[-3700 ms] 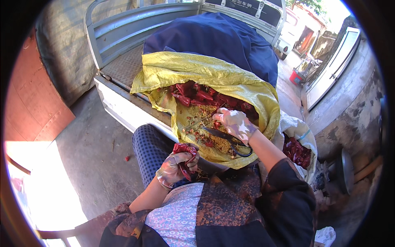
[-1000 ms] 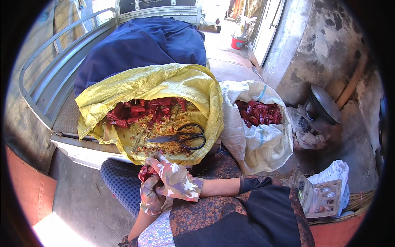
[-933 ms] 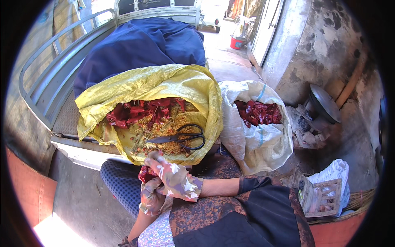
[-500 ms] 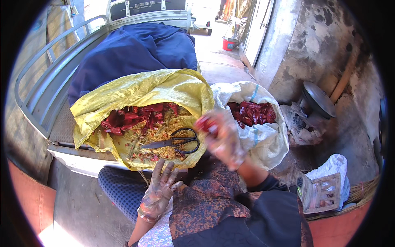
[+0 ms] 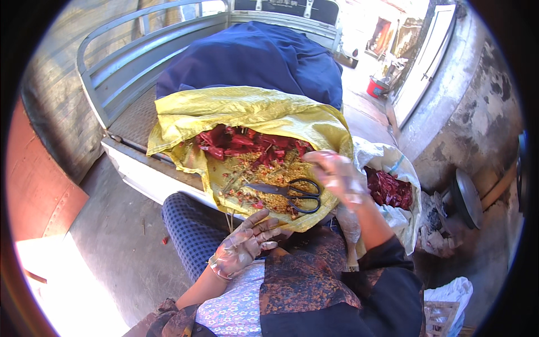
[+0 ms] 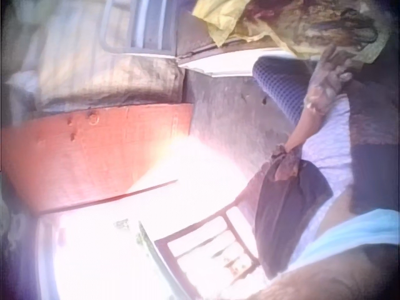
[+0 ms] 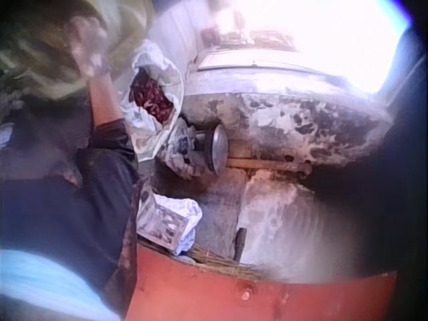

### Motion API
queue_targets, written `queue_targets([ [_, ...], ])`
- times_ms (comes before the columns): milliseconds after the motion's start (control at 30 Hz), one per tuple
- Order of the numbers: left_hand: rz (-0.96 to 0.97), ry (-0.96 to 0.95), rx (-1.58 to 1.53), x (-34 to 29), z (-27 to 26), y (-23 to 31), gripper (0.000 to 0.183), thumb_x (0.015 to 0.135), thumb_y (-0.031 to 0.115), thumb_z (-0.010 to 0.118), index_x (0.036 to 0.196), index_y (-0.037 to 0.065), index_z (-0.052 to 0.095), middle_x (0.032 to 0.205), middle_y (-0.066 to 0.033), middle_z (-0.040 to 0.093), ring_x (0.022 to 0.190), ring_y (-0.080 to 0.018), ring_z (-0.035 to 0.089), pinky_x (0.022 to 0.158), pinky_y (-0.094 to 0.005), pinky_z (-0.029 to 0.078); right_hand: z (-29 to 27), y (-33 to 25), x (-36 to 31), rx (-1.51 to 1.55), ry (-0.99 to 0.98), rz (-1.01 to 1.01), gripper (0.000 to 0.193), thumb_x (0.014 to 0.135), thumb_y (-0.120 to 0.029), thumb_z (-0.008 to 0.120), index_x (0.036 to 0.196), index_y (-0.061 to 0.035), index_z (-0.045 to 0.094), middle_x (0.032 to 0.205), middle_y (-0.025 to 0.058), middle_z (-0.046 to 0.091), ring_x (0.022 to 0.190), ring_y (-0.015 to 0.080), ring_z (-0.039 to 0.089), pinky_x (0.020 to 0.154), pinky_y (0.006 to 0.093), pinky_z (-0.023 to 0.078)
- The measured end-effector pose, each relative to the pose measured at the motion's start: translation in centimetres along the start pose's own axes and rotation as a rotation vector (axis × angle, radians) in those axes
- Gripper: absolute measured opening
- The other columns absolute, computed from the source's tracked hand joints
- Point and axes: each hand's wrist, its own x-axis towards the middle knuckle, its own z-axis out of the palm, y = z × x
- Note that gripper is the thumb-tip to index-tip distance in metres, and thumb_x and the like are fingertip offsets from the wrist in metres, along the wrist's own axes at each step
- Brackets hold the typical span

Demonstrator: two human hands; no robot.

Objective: The person processes red chilies by removing the stems by hand and cutting them into pieces using scissors over a large bag.

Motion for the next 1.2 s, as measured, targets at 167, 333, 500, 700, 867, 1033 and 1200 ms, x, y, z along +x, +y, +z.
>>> queue_targets([
  [167, 0.049, 0.06, 0.049, 0.0, -1.0, 1.2, 0.07, 0.082, 0.027, 0.062, 0.141, 0.006, 0.031, 0.133, -0.0143, 0.046, 0.119, -0.0286, 0.048, 0.096, -0.0435, 0.039, 8.6, -0.7, 7.4, -0.286, -0.239, 0.138, 0.03, 0.088, -0.017, 0.051, 0.118, -0.0114, 0.057, 0.098, 0.0109, 0.064, 0.082, 0.024, 0.064, 0.068, 0.0392, 0.05],
  [333, 0.075, 0.047, -0.013, 0.0, -2.1, 1.8, 0.062, 0.084, 0.023, 0.058, 0.139, 0.005, 0.034, 0.129, -0.0135, 0.05, 0.115, -0.0271, 0.051, 0.092, -0.0403, 0.041, 11.3, 0.1, 10.8, -0.577, -0.327, 0.289, 0.026, 0.088, -0.024, 0.055, 0.113, -0.0165, 0.058, 0.106, 0.0161, 0.06, 0.093, 0.0317, 0.063, 0.074, 0.0438, 0.051],
  [500, 0.091, 0.059, -0.008, 0.0, -2.6, 1.9, 0.053, 0.088, 0.019, 0.053, 0.137, 0.005, 0.037, 0.127, -0.0117, 0.053, 0.111, -0.025, 0.055, 0.087, -0.0359, 0.045, 9.1, 2.6, 8.7, 0.57, -0.092, 0.442, 0.026, 0.085, -0.01, 0.055, 0.109, -0.0053, 0.06, 0.106, 0.0118, 0.063, 0.08, 0.0249, 0.063, 0.066, 0.033, 0.051],
  [700, 0.087, 0.076, -0.003, -0.4, -2.7, 2.6, 0.054, 0.092, 0.026, 0.053, 0.138, 0.005, 0.036, 0.127, -0.0111, 0.053, 0.109, -0.0232, 0.056, 0.085, -0.034, 0.046, 6.1, -3.6, 5.3, 0.3, -0.312, 0.385, 0.025, 0.083, -0.011, 0.06, 0.107, -0.0142, 0.065, 0.097, 0.0082, 0.066, 0.081, 0.0256, 0.064, 0.068, 0.0303, 0.051],
  [867, 0.037, 0.204, 0.229, -0.8, -2.2, 2.7, 0.047, 0.092, 0.03, 0.054, 0.13, 0.003, 0.045, 0.115, -0.0101, 0.06, 0.095, -0.0195, 0.061, 0.077, -0.031, 0.048, 8.0, -10.1, 1.0, -0.657, -0.429, -0.562, 0.026, 0.083, -0.022, 0.056, 0.108, -0.021, 0.061, 0.089, 0.003, 0.064, 0.082, 0.0213, 0.064, 0.066, 0.0344, 0.052],
  [1033, -0.048, 0.29, 0.572, -1.3, -2.2, 3.2, 0.033, 0.089, 0.023, 0.059, 0.114, 0.002, 0.057, 0.093, -0.0064, 0.065, 0.078, -0.0131, 0.06, 0.068, -0.0252, 0.048, 9.7, -10.5, 0.2, -0.511, -0.299, -0.488, 0.017, 0.081, -0.02, 0.056, 0.097, -0.016, 0.06, 0.078, 0.0035, 0.062, 0.072, 0.0229, 0.064, 0.06, 0.0371, 0.051],
  [1200, 0.131, 0.207, 0.632, -1.5, -2.6, 2.0, 0.025, 0.088, 0.016, 0.058, 0.108, 0.001, 0.059, 0.085, -0.0043, 0.061, 0.073, -0.0107, 0.056, 0.064, -0.0236, 0.047, 8.5, -11.5, 0.6, 0.211, -0.445, -0.043, 0.034, 0.072, -0.01, 0.073, 0.104, -0.0075, 0.064, 0.097, 0.0116, 0.064, 0.087, 0.0267, 0.064, 0.073, 0.0358, 0.053],
])
